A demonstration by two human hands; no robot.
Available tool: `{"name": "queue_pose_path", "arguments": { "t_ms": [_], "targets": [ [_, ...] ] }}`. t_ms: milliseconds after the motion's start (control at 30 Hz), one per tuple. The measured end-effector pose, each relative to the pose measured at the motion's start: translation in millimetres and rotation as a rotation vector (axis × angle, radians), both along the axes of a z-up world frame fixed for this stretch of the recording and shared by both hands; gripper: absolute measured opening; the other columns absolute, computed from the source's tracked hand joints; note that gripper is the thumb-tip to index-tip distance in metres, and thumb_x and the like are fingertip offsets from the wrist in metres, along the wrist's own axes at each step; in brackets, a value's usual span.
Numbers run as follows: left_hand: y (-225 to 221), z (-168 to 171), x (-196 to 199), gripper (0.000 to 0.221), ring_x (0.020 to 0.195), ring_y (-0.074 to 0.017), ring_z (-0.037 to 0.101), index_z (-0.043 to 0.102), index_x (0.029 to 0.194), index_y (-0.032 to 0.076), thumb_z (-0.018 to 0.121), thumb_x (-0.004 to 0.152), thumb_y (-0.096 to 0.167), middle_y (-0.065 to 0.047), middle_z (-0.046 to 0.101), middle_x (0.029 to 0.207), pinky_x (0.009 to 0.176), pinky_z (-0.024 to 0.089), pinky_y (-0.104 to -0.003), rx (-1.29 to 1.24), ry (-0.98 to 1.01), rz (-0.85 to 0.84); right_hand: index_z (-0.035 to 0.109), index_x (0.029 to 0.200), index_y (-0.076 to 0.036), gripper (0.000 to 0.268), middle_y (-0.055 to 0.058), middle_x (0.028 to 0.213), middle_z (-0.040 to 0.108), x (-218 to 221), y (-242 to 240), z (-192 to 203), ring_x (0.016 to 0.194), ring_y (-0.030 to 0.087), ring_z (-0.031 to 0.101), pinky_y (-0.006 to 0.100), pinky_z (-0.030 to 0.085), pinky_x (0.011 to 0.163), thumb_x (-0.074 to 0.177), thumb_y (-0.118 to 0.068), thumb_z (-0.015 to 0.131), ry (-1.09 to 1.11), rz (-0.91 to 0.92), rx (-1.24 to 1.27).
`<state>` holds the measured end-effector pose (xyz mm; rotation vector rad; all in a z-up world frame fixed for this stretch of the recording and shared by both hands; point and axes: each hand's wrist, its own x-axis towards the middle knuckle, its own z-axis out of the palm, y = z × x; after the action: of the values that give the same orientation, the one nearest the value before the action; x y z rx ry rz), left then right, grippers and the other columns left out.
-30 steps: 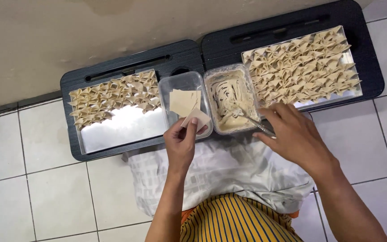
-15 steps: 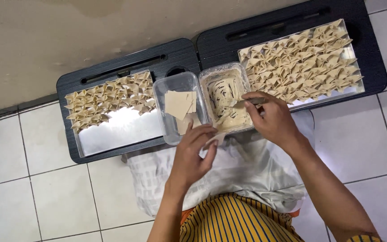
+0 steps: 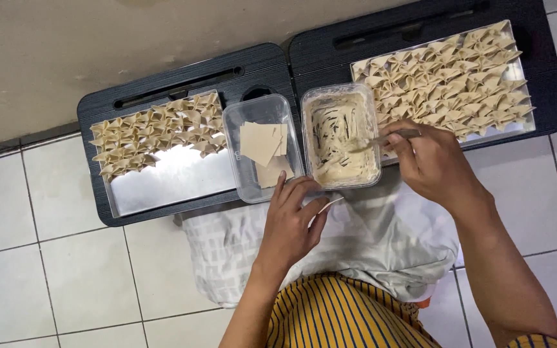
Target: Preparing dumplings by applying filling to wrappers and folding them into decorative flower shapes.
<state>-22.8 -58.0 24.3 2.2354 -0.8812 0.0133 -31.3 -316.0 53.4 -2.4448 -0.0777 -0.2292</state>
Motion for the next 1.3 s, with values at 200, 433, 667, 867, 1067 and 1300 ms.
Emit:
{"name": "queue_pose_path", "arguments": {
  "t_ms": [200, 433, 667, 867, 1067, 1300],
  "targets": [
    [-4, -36, -3, 0.012, 0.121, -0.0304, 0.063, 0.078, 0.098, 0.014, 0.077, 0.086, 0.014, -0.006, 0.067, 0.106, 0.118, 0.034, -0.058, -0.066, -0.105, 0.041, 0.069, 0.114, -0.001, 0.023, 0.023, 0.082, 0.074, -4, 4, -15, 0.086, 0.046, 0.073, 0.058, 0.058, 0.078, 0.109, -0.007, 0.048, 0.146, -0.019, 0.053],
    [-6, -38, -4, 0.011, 0.117, -0.03, 0.063, 0.079, 0.097, 0.016, 0.077, 0.086, 0.016, -0.007, 0.065, 0.101, 0.118, 0.035, -0.058, -0.063, -0.125, 0.067, 0.069, 0.113, 0.001, 0.024, 0.019, 0.071, 0.072, -2, 1, -30, 0.074, 0.041, 0.073, 0.052, 0.059, 0.07, 0.11, -0.005, 0.046, 0.123, -0.005, 0.177],
    [-6, -39, -4, 0.01, 0.112, -0.0299, 0.063, 0.079, 0.096, 0.017, 0.077, 0.087, 0.017, -0.005, 0.062, 0.097, 0.115, 0.039, -0.057, -0.069, -0.14, 0.069, 0.07, 0.109, 0.003, 0.024, 0.017, 0.063, 0.07, 3, -2, -39, 0.063, 0.035, 0.071, 0.045, 0.057, 0.065, 0.109, -0.005, 0.047, 0.162, 0.0, 0.291],
    [-6, -37, -2, 0.01, 0.11, -0.0299, 0.063, 0.078, 0.095, 0.017, 0.077, 0.086, 0.017, -0.004, 0.06, 0.095, 0.115, 0.04, -0.057, -0.07, -0.143, 0.06, 0.068, 0.113, 0.004, 0.028, 0.022, 0.072, 0.071, 4, -15, -65, 0.065, 0.031, 0.07, 0.044, 0.057, 0.065, 0.112, -0.005, 0.042, 0.167, -0.017, 0.441],
    [-5, -28, -2, 0.008, 0.109, -0.0303, 0.063, 0.078, 0.094, 0.016, 0.077, 0.086, 0.015, -0.004, 0.06, 0.094, 0.115, 0.04, -0.056, -0.093, -0.119, 0.055, 0.064, 0.115, 0.008, 0.029, 0.023, 0.088, 0.071, -1, -35, -93, 0.072, 0.025, 0.069, 0.035, 0.057, 0.065, 0.115, -0.007, 0.039, 0.141, -0.097, 0.664],
    [-2, -16, -1, 0.009, 0.091, -0.0303, 0.067, 0.079, 0.096, 0.015, 0.071, 0.091, 0.013, -0.002, 0.055, 0.082, 0.109, 0.049, -0.051, -0.317, 0.099, 0.112, 0.058, 0.115, 0.005, 0.024, 0.02, 0.089, 0.069, -8, -41, -78, 0.07, 0.019, 0.07, 0.024, 0.058, 0.058, 0.116, -0.013, 0.043, 0.046, -0.21, 0.913]
  ]
}}
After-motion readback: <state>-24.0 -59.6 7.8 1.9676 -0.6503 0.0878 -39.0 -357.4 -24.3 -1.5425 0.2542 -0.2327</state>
